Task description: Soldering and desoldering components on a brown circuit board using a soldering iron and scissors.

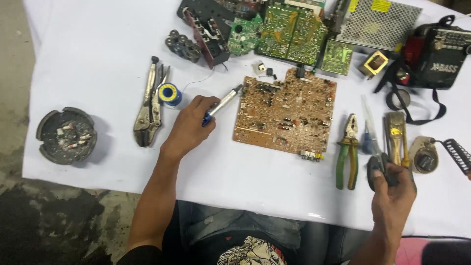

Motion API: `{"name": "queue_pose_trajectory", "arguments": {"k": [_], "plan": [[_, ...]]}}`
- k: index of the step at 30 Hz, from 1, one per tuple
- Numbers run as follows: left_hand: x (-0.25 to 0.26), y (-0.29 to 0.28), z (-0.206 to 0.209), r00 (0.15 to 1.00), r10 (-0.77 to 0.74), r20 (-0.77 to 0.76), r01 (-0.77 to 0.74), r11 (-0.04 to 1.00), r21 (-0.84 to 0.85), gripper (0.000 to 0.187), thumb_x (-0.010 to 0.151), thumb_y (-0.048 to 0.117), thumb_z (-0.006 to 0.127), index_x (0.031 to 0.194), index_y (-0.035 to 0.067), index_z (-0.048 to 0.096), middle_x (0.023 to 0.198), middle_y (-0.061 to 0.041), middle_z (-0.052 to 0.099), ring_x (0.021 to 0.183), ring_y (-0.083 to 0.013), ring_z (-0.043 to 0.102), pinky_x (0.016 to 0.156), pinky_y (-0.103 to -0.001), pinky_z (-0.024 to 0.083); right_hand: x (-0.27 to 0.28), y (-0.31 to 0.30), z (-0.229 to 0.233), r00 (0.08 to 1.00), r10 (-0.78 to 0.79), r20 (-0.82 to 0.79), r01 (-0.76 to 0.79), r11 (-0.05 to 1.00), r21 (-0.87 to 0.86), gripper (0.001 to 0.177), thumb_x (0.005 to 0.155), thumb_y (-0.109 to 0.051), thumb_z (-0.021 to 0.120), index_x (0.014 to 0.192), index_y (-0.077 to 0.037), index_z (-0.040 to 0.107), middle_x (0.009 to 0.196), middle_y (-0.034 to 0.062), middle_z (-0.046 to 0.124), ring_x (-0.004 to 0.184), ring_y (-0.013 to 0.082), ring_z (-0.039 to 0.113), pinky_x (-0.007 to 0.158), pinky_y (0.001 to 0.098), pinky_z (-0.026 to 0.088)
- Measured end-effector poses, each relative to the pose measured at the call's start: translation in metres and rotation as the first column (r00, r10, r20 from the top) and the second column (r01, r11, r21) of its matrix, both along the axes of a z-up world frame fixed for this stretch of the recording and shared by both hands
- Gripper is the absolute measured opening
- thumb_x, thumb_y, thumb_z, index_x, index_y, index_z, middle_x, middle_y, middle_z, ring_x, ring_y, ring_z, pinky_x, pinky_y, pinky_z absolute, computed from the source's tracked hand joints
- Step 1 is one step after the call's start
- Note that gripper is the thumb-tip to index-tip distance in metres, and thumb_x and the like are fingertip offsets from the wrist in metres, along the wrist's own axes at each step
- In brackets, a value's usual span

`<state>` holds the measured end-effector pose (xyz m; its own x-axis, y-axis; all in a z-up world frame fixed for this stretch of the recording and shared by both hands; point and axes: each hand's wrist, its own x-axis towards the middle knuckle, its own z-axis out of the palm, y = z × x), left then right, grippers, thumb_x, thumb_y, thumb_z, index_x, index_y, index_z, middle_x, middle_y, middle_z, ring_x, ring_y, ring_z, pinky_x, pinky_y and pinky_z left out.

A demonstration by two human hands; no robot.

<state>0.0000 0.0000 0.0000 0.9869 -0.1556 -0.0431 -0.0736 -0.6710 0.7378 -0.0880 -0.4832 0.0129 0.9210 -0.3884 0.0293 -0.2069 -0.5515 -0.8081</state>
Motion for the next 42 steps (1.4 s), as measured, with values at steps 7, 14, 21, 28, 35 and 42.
{"name": "queue_pose_trajectory", "arguments": {"k": [7,14,21,28,35,42], "plan": [[-0.003,0.012,0.004,0.997,-0.075,0.019,0.076,0.997,-0.026,0.059,0.085,-0.007,0.055,0.14,0.014,0.055,0.123,-0.009,0.055,0.1,-0.0288,0.061,0.073,-0.044,0.049,0.012,0.058,0.01,0.999,-0.016,0.038,0.01,0.99,0.143,0.027,0.106,-0.005,0.072,0.13,0.001,0.059,0.107,0.019,0.068,0.079,0.0199,0.069,0.062,0.0299,0.059],[-0.007,0.023,0.017,0.997,0.028,-0.074,-0.028,1.0,0.013,0.039,0.09,0.01,0.066,0.129,0.018,0.064,0.113,-0.007,0.069,0.098,-0.0282,0.066,0.085,-0.043,0.048,0.015,0.072,0.005,0.997,0.028,-0.078,-0.03,0.999,-0.021,0.041,0.093,-0.01,0.084,0.13,-0.002,0.069,0.105,0.0179,0.073,0.071,0.0184,0.066,0.061,0.0305,0.059],[-0.023,0.027,0.044,0.999,0.052,0.007,-0.048,0.97,-0.238,0.034,0.091,0.004,0.067,0.123,0.016,0.067,0.124,-0.003,0.067,0.102,-0.0187,0.069,0.081,-0.03,0.053,0.021,0.083,0.017,0.966,0.055,-0.252,-0.102,0.979,-0.177,0.044,0.086,-0.016,0.087,0.125,-0.003,0.073,0.108,0.0122,0.076,0.067,0.0208,0.068,0.067,0.0343,0.061],[-0.016,0.002,0.03,0.968,0.213,0.131,-0.129,0.874,-0.468,0.03,0.094,0.007,0.079,0.121,0.013,0.069,0.119,-0.004,0.077,0.106,-0.0135,0.074,0.089,-0.025,0.059,0.025,0.074,0.023,0.936,0.275,-0.221,-0.341,0.863,-0.373,0.045,0.093,-0.017,0.075,0.134,0.0,0.066,0.141,0.0168,0.063,0.085,0.0303,0.069,0.08,0.0407,0.06],[0.012,-0.043,0.033,0.764,0.286,0.579,0.002,0.895,-0.445,0.029,0.099,0.007,0.079,0.126,0.004,0.068,0.114,-0.011,0.078,0.1,-0.0208,0.074,0.092,-0.033,0.057,0.032,0.077,0.044,0.98,0.195,-0.028,-0.197,0.958,-0.208,0.04,0.089,-0.007,0.085,0.123,-0.001,0.065,0.127,0.0113,0.073,0.083,0.0224,0.071,0.073,0.0299,0.057],[0.032,-0.111,-0.004,0.762,0.352,0.544,0.147,0.723,-0.675,0.01,0.112,0.015,0.052,0.118,0.009,0.057,0.105,-0.011,0.068,0.097,-0.0256,0.073,0.087,-0.036,0.064,0.039,0.074,0.029,0.988,0.137,-0.074,-0.131,0.988,0.084,0.072,0.089,-0.004,0.073,0.156,-0.001,0.046,0.132,0.025,0.065,0.108,0.026,0.068,0.086,0.0327,0.058]]}}
